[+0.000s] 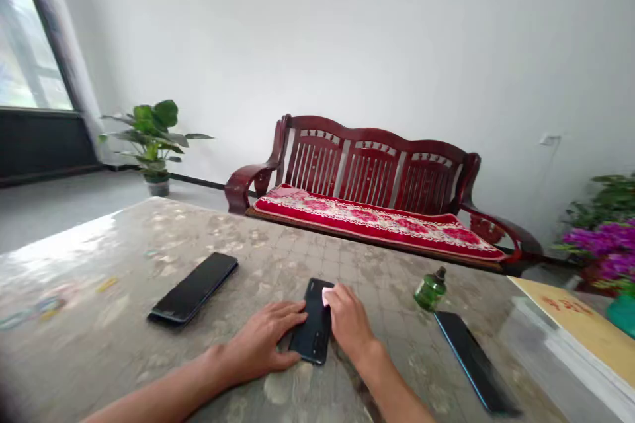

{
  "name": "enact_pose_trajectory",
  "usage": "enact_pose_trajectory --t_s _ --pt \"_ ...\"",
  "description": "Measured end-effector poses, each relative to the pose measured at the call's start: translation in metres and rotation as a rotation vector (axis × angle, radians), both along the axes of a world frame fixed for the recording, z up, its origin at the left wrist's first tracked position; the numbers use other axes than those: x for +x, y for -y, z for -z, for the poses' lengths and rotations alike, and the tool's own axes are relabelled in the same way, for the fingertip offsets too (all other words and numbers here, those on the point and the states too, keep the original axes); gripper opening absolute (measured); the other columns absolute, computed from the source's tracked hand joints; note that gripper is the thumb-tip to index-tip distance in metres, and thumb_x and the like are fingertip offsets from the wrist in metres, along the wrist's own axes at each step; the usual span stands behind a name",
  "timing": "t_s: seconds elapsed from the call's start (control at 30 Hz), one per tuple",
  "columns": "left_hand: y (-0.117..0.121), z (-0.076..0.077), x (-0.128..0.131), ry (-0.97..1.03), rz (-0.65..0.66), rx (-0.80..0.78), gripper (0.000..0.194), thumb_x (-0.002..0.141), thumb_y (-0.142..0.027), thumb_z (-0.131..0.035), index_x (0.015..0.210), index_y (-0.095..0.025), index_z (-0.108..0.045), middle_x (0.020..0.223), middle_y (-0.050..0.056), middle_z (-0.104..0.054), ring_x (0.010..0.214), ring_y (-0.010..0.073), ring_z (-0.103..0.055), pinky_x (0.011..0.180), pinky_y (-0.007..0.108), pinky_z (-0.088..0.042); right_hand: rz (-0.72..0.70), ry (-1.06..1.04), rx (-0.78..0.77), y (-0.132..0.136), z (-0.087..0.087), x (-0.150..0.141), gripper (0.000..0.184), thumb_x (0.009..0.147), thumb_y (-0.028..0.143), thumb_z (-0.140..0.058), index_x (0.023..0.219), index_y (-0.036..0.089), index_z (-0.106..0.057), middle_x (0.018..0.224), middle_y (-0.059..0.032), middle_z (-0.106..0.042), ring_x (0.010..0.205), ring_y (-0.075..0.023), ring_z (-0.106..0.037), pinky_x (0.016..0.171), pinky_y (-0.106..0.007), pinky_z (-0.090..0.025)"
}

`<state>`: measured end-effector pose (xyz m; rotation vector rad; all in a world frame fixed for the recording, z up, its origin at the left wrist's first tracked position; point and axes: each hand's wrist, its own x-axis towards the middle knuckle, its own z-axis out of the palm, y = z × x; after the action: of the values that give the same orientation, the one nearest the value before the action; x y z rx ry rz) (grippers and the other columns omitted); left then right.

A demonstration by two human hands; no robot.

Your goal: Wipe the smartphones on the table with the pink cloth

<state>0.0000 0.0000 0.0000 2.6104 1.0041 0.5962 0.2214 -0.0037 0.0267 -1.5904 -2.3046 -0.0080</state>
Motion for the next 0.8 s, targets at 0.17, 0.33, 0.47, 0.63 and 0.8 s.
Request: enact_pose_trajectory --t_s 0.17,0.33,0.47,0.63,0.8 --pt "0.002 0.002 0.002 0.002 -0.003 0.0 0.062 0.069 -0.036 -0.075 0.128 -0.019 -0.061 0.139 0.012 -0.056 0.125 0.0289 -0.054 0.109 0.043 -0.039 -0.054 -0.014 0.023 0.023 0.011 0.004 0.04 0.087 -0.002 -0.039 0.104 0.023 -0.065 0.099 -0.0037 -0.063 0.098 -0.0187 -0.057 0.089 -0.027 -0.044" --pt "0.0 0.001 0.002 0.002 0.013 -0.006 0.063 0.069 -0.037 -0.075 0.128 -0.019 -0.061 0.139 0.012 -0.056 0.126 0.0286 -0.053 0.109 0.042 -0.039 -0.017 0.029 0.053 -0.007 0.005 -0.005 0.035 0.089 0.001 -0.04 0.1 0.022 -0.066 0.098 -0.0047 -0.063 0.097 -0.0196 -0.057 0.085 -0.027 -0.044" --pt "-0.001 0.001 0.001 0.009 0.003 -0.008 0.063 0.07 -0.037 -0.075 0.128 -0.019 -0.061 0.139 0.012 -0.056 0.125 0.0289 -0.054 0.109 0.042 -0.039 0.029 0.076 0.07 -0.022 0.002 -0.015 0.031 0.089 0.001 -0.042 0.095 0.02 -0.066 0.095 -0.0056 -0.063 0.096 -0.0204 -0.056 0.083 -0.027 -0.044" --pt "0.001 -0.002 0.001 0.041 0.018 -0.009 0.06 0.069 -0.035 -0.077 0.125 -0.021 -0.062 0.137 0.01 -0.058 0.123 0.0278 -0.056 0.107 0.04 -0.04 -0.122 0.061 0.075 0.007 0.005 -0.016 0.029 0.086 0.0 -0.045 0.094 0.021 -0.064 0.094 -0.0044 -0.061 0.094 -0.02 -0.054 0.082 -0.028 -0.042" --pt "-0.001 0.0 0.001 0.09 0.016 -0.018 0.048 0.067 -0.029 -0.078 0.114 -0.023 -0.069 0.127 0.006 -0.066 0.114 0.0254 -0.062 0.102 0.036 -0.044 -0.162 0.06 0.082 0.009 0.005 -0.017 0.028 0.088 0.001 -0.046 0.096 0.022 -0.063 0.094 -0.0032 -0.062 0.093 -0.0184 -0.054 0.082 -0.026 -0.041"
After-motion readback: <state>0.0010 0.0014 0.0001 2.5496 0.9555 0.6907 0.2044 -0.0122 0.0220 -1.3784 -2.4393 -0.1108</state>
